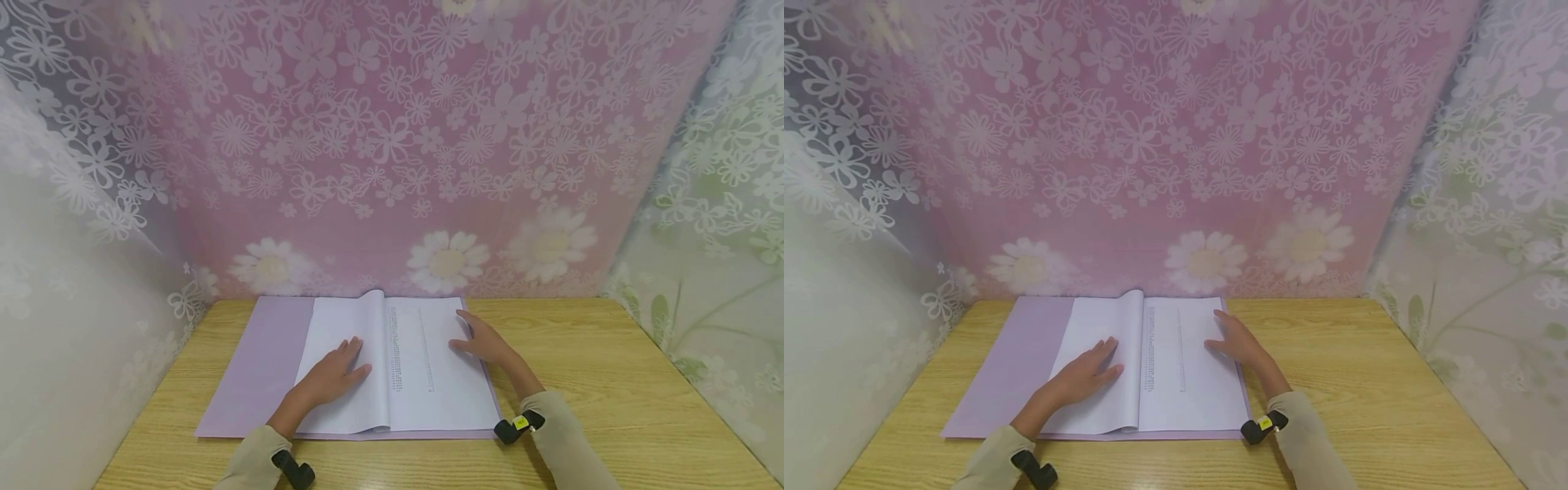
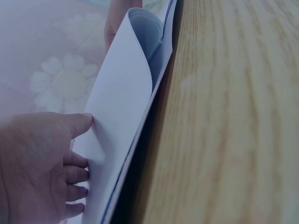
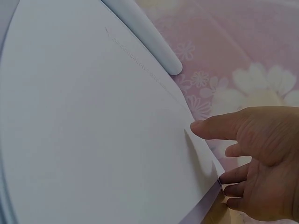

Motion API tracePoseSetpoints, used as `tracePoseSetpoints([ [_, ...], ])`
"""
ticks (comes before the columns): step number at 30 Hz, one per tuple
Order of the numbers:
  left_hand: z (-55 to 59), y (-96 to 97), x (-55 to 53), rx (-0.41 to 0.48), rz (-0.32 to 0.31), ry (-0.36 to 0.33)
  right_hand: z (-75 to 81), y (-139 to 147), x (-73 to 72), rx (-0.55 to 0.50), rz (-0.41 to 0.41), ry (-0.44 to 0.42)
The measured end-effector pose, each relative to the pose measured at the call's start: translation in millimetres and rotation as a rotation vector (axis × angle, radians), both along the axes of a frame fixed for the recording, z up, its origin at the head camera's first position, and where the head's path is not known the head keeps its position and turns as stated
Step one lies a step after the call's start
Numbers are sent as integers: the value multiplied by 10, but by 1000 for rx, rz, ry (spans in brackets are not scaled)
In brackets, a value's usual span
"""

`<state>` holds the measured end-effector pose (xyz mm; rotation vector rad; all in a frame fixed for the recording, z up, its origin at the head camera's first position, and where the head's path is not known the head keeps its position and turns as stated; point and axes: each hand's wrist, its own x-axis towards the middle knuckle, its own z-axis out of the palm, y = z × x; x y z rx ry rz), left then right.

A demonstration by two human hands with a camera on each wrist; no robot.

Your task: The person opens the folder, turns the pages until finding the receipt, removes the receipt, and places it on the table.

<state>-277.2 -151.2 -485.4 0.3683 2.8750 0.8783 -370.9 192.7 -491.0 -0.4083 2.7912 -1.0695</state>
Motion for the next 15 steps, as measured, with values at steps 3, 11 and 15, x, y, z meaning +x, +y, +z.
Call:
tracePoseSetpoints([
  [3, -1, -3, -1, -4, -2, 1, -15, 1, -6, -7, 4, 0],
  [11, -13, -5, -6, -4, 1, 7, -39, 13, -43, -24, 8, 0],
  [15, -17, -7, -6, -2, 2, 10, -49, 22, -51, -34, 7, -1],
])
